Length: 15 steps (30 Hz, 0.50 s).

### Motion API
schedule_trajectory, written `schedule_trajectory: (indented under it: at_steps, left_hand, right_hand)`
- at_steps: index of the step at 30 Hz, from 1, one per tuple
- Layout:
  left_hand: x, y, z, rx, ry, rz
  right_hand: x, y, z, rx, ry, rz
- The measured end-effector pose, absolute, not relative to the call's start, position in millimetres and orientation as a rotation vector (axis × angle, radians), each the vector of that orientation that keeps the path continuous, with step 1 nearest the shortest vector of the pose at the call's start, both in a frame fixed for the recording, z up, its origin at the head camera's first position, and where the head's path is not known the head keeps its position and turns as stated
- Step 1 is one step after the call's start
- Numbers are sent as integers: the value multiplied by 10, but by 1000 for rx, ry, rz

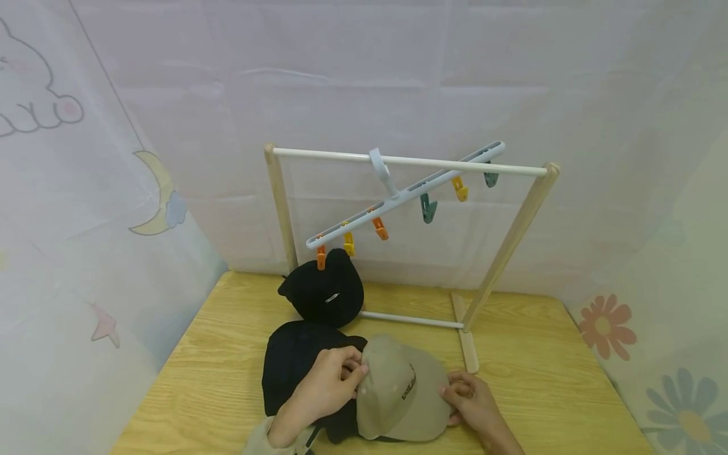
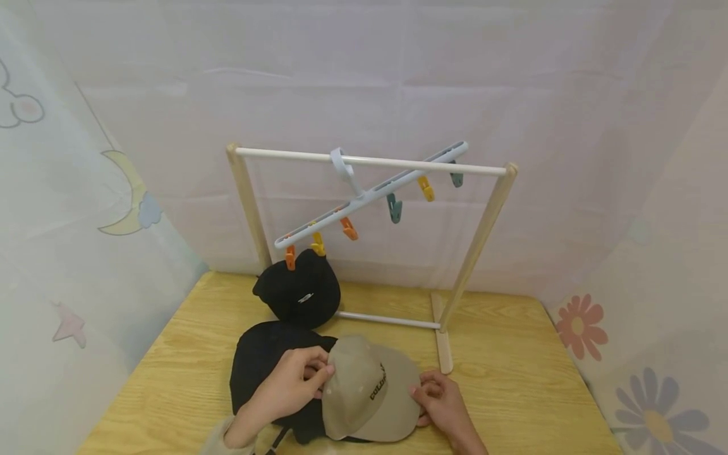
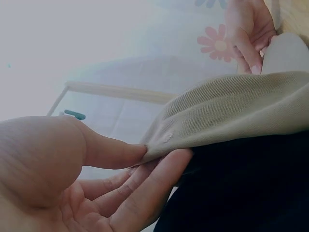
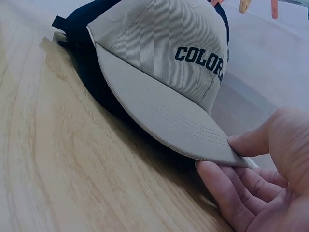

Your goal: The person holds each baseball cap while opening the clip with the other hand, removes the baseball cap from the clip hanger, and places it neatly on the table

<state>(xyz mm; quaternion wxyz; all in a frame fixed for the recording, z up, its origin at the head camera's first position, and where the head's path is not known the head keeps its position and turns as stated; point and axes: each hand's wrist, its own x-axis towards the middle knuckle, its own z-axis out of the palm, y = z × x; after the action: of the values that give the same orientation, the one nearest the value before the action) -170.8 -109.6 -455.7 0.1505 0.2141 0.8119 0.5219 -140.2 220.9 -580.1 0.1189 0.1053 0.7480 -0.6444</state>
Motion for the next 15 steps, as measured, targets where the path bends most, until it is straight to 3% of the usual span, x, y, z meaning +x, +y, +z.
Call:
schedule_trajectory:
  at_steps: [15]
  left_hand:
    - [-1707, -1148, -4524, 629, 2520, 1349]
  right_hand:
    - [-1415, 2118, -5747, 310, 2228, -1824]
